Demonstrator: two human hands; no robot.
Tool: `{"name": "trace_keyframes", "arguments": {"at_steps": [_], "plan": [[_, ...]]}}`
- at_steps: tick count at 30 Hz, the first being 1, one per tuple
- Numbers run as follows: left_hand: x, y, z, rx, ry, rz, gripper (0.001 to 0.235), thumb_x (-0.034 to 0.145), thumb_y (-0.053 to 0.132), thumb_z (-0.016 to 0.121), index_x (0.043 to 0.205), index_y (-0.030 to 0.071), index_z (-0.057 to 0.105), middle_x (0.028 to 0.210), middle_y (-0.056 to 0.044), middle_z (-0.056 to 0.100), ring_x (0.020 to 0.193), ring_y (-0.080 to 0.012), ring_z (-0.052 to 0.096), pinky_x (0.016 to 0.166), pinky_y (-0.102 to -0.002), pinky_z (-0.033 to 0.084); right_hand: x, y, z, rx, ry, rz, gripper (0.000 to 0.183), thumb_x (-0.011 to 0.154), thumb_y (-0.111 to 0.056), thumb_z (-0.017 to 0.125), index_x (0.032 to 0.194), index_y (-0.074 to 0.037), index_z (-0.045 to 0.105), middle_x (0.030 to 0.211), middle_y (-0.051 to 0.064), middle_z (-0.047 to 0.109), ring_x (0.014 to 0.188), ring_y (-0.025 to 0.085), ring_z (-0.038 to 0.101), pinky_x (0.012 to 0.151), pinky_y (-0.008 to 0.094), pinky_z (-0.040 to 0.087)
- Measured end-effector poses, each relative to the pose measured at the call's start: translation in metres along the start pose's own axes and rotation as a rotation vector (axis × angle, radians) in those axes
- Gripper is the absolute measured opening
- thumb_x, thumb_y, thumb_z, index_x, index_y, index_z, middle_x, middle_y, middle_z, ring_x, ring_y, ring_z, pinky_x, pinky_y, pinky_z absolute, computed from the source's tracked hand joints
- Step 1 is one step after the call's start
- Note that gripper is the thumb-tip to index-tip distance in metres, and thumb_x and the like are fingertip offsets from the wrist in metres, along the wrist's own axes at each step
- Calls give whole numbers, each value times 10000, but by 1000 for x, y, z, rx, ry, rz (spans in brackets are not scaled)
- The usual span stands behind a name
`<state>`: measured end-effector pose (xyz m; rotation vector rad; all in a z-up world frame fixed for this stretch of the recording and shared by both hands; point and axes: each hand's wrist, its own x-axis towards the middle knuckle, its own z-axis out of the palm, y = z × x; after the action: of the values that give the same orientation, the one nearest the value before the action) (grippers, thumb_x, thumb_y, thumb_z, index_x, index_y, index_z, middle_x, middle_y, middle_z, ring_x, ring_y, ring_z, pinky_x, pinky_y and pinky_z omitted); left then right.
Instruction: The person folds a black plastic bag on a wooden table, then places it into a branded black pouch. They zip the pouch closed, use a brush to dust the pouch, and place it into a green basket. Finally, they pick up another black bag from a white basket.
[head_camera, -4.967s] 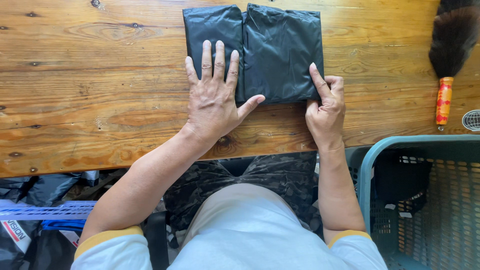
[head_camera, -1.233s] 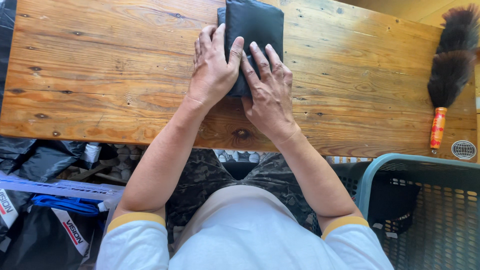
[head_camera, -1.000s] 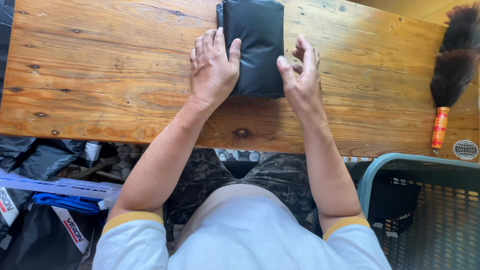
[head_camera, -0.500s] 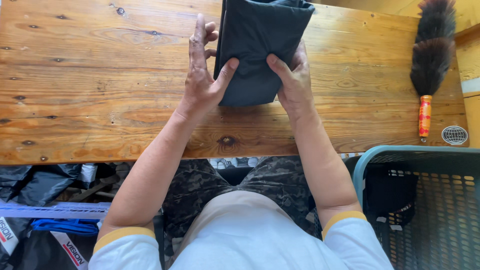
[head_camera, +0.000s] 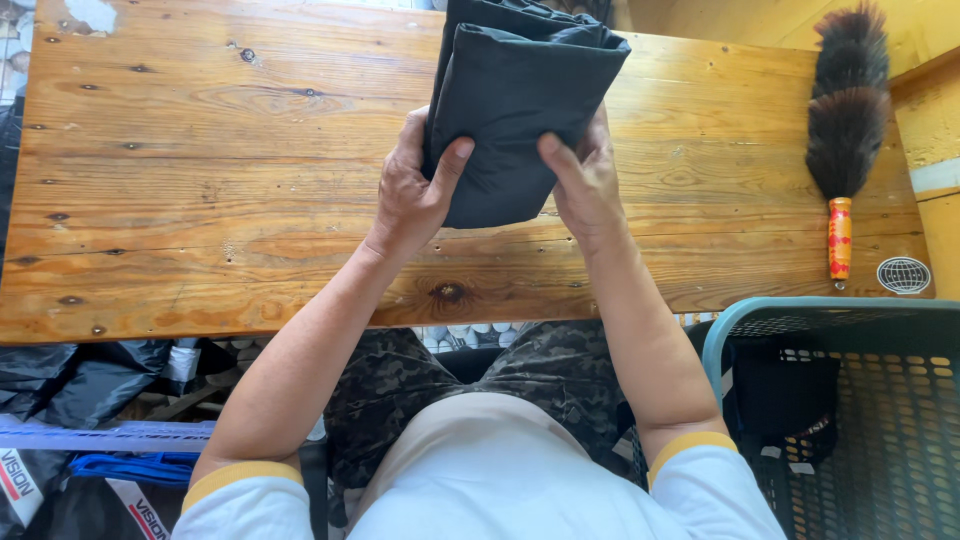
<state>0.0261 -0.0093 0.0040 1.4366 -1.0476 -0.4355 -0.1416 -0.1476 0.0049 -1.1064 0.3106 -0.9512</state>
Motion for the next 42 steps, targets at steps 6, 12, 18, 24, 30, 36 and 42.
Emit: {"name": "trace_keyframes", "arguments": {"at_steps": [6, 12, 18, 24, 30, 36, 42], "plan": [[16, 33, -11, 129, -221, -64, 545, 972, 622, 475, 1196, 136, 576, 996, -53, 696, 899, -257, 679, 697, -392, 489, 7, -53, 10, -836, 36, -446, 819, 1093, -530, 643, 1638, -118, 191, 1517, 108, 482, 1408, 252, 590, 1326, 407, 411], [60, 36, -19, 414, -564, -69, 519, 1017, 622, 504, 962, 106, 525, 946, -140, 664, 852, -321, 632, 676, -450, 449, 27, -77, 40, -1721, -426, -669, 564, 1163, -494, 454, 1519, -76, 583, 1494, 217, 531, 1359, 460, 529, 1120, 654, 331], [93, 26, -13, 630, -839, 74, 591, 1034, 636, 551, 1099, 55, 639, 985, -175, 717, 840, -413, 640, 652, -502, 437, 43, -37, 19, -1763, -536, -833, 558, 1242, -333, 361, 904, -64, 713, 830, 66, 681, 733, 276, 619, 946, 423, 450], [96, 19, -27, 600, -737, -12, 783, 903, 825, 558, 1156, 97, 699, 1072, -107, 721, 970, -295, 658, 767, -430, 477, 38, -11, -4, -1723, -307, -698, 530, 1219, -337, 320, 884, -92, 649, 763, 56, 607, 688, 272, 549, 730, 399, 385], [90, -2, -27, 444, -692, -97, 479, 950, 617, 711, 976, 142, 659, 844, 26, 612, 738, -157, 549, 600, -348, 400, 38, -24, 9, -1725, -326, -703, 456, 1174, -200, 455, 808, -73, 696, 792, 30, 735, 641, 213, 586, 1015, 417, 394], [90, 11, -19, 450, -640, 74, 466, 933, 590, 756, 982, 135, 672, 892, -26, 691, 790, -233, 625, 640, -398, 457, 41, -31, 27, -1709, -551, -570, 671, 1201, -440, 224, 1179, -82, 791, 896, 74, 711, 759, 295, 676, 520, 415, 451], [59, 15, -27, -10, -601, -122, 885, 858, 609, 715, 1488, 79, 390, 1346, -99, 601, 1175, -163, 615, 952, -259, 532, 48, -21, 2, -1695, -338, -533, 602, 1210, -452, 265, 860, -71, 572, 753, 57, 562, 623, 272, 530, 504, 424, 354]]}}
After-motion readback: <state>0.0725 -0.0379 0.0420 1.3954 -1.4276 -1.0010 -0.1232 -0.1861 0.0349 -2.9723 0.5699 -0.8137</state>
